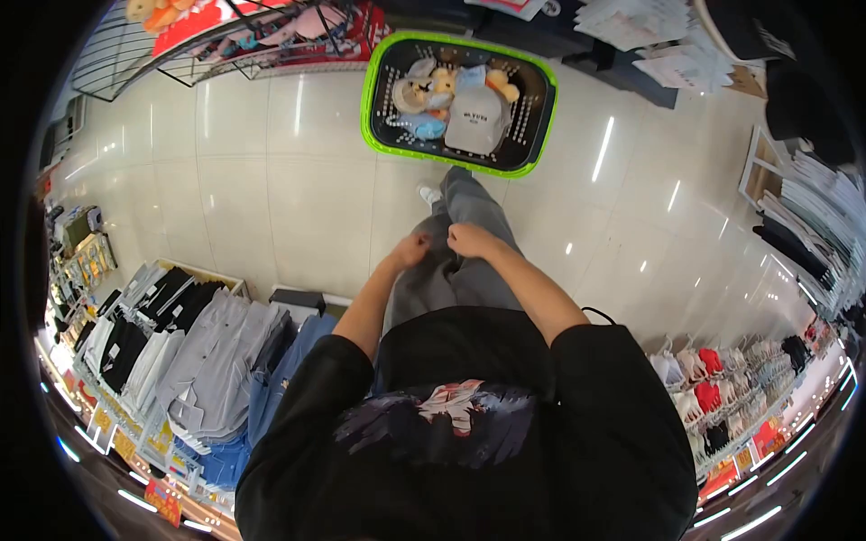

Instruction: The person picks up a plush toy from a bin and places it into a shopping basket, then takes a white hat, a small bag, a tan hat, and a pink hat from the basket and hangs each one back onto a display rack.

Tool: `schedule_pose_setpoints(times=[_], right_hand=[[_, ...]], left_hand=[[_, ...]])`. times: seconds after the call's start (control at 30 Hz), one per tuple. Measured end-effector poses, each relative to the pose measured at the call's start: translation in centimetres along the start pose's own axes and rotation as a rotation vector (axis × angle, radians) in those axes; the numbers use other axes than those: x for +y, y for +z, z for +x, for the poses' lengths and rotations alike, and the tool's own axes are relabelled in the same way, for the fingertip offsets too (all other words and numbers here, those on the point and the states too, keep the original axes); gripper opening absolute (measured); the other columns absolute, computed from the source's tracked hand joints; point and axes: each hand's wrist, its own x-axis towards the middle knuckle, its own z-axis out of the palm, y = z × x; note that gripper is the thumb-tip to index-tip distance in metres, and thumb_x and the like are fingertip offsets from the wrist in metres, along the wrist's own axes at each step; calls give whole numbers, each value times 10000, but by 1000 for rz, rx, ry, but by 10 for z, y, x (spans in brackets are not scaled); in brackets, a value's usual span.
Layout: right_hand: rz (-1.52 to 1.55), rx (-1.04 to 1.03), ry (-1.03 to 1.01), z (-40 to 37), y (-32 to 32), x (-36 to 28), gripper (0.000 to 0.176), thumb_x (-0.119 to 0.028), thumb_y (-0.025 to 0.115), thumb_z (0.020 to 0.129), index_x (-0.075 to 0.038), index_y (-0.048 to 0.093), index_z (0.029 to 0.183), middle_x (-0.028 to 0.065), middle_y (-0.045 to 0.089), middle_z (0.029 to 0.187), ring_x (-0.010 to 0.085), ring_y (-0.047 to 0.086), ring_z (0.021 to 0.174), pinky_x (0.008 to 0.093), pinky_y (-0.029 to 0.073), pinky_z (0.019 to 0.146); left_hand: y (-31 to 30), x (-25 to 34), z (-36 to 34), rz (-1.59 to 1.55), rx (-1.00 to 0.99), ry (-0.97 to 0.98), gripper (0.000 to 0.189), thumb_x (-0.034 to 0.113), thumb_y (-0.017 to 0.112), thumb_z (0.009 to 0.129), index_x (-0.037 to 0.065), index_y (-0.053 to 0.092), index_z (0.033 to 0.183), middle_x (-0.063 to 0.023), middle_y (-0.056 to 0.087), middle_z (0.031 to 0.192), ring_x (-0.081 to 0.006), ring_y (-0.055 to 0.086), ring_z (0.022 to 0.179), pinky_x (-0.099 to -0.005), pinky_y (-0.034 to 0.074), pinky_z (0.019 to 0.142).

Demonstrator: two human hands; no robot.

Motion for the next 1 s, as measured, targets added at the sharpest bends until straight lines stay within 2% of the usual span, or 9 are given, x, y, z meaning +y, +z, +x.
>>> schedule_pose_setpoints(times=[0.23, 0.3, 0.43, 0.63, 0.7, 0.77, 0.9, 0.97, 1.0], right_hand=[[-211, 19, 60, 103, -37, 41, 235, -213, 547, 822, -1, 630, 884, 225, 652, 882, 397, 618, 888, 480, 477, 788], [-200, -5, 86, 139, -62, 37, 259, -227, 542, 832, -1, 630, 923, 227, 650, 936, 389, 615, 936, 467, 480, 821], [-222, 64, 32, 217, -89, 44, 308, -238, 545, 844, -5, 597, 1040, 230, 633, 1032, 382, 602, 1008, 462, 480, 863], [-165, 145, 12, 284, -99, 47, 462, -234, 555, 854, 26, 496, 1232, 224, 547, 1212, 380, 573, 1076, 456, 469, 916], [-176, 130, 7, 287, -94, 54, 431, -232, 558, 854, 30, 518, 1194, 227, 568, 1168, 377, 584, 1051, 457, 472, 904], [-191, 118, -6, 283, -90, 58, 402, -230, 562, 854, 33, 539, 1156, 230, 589, 1124, 375, 594, 1026, 458, 475, 892], [-160, 262, -91, 247, -80, 68, 286, -223, 582, 843, 24, 584, 986, 220, 637, 924, 378, 612, 909, 456, 478, 835], [-95, 293, -34, 221, -87, 64, 288, -231, 582, 841, 17, 591, 987, 229, 633, 934, 379, 610, 914, 459, 480, 828], [-102, 303, -45, 211, -90, 63, 288, -231, 582, 841, 17, 591, 987, 229, 633, 934, 379, 610, 914, 459, 480, 828]], left_hand=[[-85, 11, 83, -39, 160, -20, 291, 167, 555, 805, 40, 637, 1054, -194, 671, 957, -328, 649, 935, -383, 497, 823], [-109, -5, 129, -196, 302, 6, 281, 104, 537, 838, 20, 614, 1095, -106, 661, 860, -191, 637, 850, -321, 504, 755], [-151, -12, 206, -687, 484, -153, 452, 80, 556, 847, 27, 449, 1283, -82, 596, 975, -162, 580, 869, -310, 504, 772], [-168, -3, 290, -588, 666, -315, 693, 207, 614, 824, 54, 294, 1420, -190, 567, 1201, -236, 591, 943, -324, 493, 775], [-164, -11, 315, -577, 765, -340, 682, 211, 621, 822, 42, 308, 1403, -167, 601, 1123, -215, 608, 830, -311, 501, 686], [-164, -4, 315, -757, 660, -413, 514, 200, 612, 867, 56, 420, 1321, -89, 584, 1037, -174, 566, 887, -338, 510, 748], [-152, -18, 325, -1024, 756, -308, 197, 170, 610, 873, 32, 633, 1011, -35, 612, 848, -128, 588, 761, -253, 511, 677], [-152, -15, 318, -1178, 565, -276, 181, 137, 600, 875, 33, 634, 1018, -38, 623, 806, -115, 587, 701, -228, 501, 633], [-146, 11, 308, -1262, 669, -296, 119, 72, 626, 832, 9, 674, 921, -25, 613, 715, -86, 540, 571, -188, 417, 491]])
